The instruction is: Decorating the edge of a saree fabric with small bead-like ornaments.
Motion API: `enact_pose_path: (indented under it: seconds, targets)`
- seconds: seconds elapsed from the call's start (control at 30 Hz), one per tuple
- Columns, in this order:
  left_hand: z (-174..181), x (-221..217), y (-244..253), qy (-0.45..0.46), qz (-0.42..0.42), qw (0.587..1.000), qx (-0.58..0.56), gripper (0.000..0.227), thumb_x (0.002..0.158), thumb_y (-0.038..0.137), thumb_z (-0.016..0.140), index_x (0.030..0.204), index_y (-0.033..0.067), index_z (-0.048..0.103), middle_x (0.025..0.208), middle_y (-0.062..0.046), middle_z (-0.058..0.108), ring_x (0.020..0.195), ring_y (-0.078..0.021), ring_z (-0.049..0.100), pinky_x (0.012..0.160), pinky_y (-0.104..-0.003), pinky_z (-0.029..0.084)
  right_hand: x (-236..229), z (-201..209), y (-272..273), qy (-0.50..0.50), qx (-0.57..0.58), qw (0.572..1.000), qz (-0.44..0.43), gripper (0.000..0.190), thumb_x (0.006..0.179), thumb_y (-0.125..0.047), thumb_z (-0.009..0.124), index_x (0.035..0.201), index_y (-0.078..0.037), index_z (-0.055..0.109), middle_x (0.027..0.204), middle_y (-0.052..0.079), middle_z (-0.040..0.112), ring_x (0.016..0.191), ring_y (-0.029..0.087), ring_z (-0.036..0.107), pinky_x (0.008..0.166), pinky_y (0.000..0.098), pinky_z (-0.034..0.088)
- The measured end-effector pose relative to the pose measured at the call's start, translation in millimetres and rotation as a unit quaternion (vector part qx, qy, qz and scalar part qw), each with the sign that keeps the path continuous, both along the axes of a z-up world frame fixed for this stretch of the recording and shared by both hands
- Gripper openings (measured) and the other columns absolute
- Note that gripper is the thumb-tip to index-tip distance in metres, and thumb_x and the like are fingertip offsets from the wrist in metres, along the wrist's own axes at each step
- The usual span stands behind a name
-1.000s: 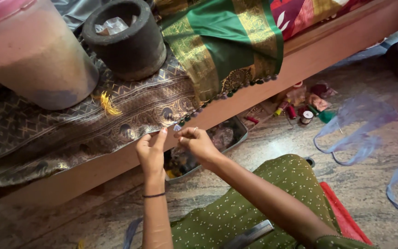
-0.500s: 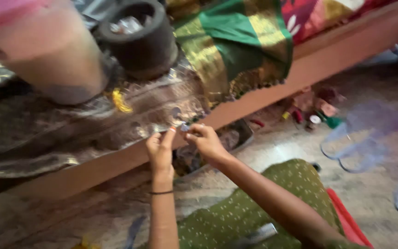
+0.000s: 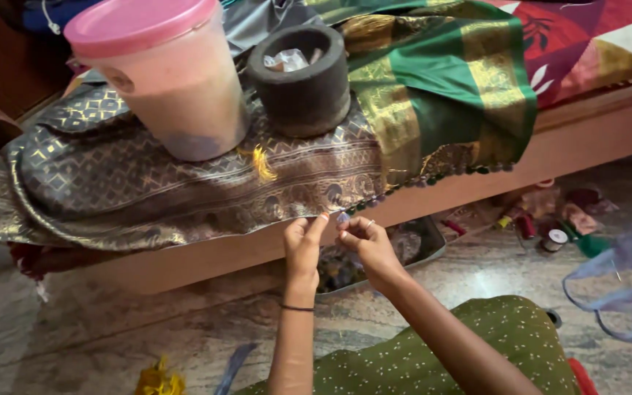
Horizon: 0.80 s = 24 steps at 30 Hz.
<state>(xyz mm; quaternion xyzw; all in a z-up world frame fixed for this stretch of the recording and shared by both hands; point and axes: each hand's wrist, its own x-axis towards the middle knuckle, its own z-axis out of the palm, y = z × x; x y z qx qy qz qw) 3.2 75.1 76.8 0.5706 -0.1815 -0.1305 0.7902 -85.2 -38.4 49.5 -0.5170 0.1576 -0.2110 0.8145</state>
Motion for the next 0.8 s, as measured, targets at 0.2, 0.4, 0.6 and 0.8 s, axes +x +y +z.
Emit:
enact_pose_path:
  seconds: [0.2,0.4,0.6,0.8]
  targets:
    - [-2.7,1.4,0.6,0.021,-0.009,1.000,-0.010,0.014,0.093,0.013,0.072,0.088,0.0009,0.073,0.083,0.002,0.070,0.076,-0.0034,0.057,0.067,-0.024,0.043,1.6,3.6,5.2,-0.024,0.032,0.999,0.013,0.004,0.095,-0.002,0.067,0.098,-0.004,0.065,0.088,0.000,0.066,0.085,0.011,0.063,0.080,0.0269,0.051]
    - [-8.9,5.7,-0.2,0.017,-0.013,1.000,-0.019,0.016,0.095,0.013,0.071,0.085,0.0005,0.071,0.082,0.002,0.068,0.076,-0.0040,0.055,0.066,-0.025,0.041,6.1,3.1,5.3,-0.035,0.022,0.999,0.007,0.003,0.096,-0.003,0.067,0.098,-0.003,0.065,0.090,0.001,0.067,0.085,0.010,0.063,0.082,0.0262,0.053]
    - [-7.3,4.9,0.7,0.031,-0.023,0.999,-0.027,0.013,0.092,0.015,0.069,0.084,0.0043,0.071,0.080,0.004,0.067,0.074,-0.0032,0.055,0.066,-0.024,0.042,3.1,11.7,9.4,0.007,0.018,1.000,0.004,0.005,0.096,-0.007,0.067,0.100,-0.004,0.066,0.089,0.002,0.067,0.081,0.010,0.061,0.071,0.0257,0.047]
    - [-11.4,7.1,1.8,0.022,-0.018,0.999,-0.026,0.016,0.092,0.015,0.070,0.079,0.0049,0.068,0.075,0.006,0.063,0.070,-0.0016,0.051,0.063,-0.023,0.039,7.5,3.1,6.9,-0.017,-0.021,1.000,0.004,0.005,0.097,-0.007,0.067,0.100,-0.004,0.067,0.090,0.002,0.068,0.084,0.009,0.061,0.075,0.0247,0.049]
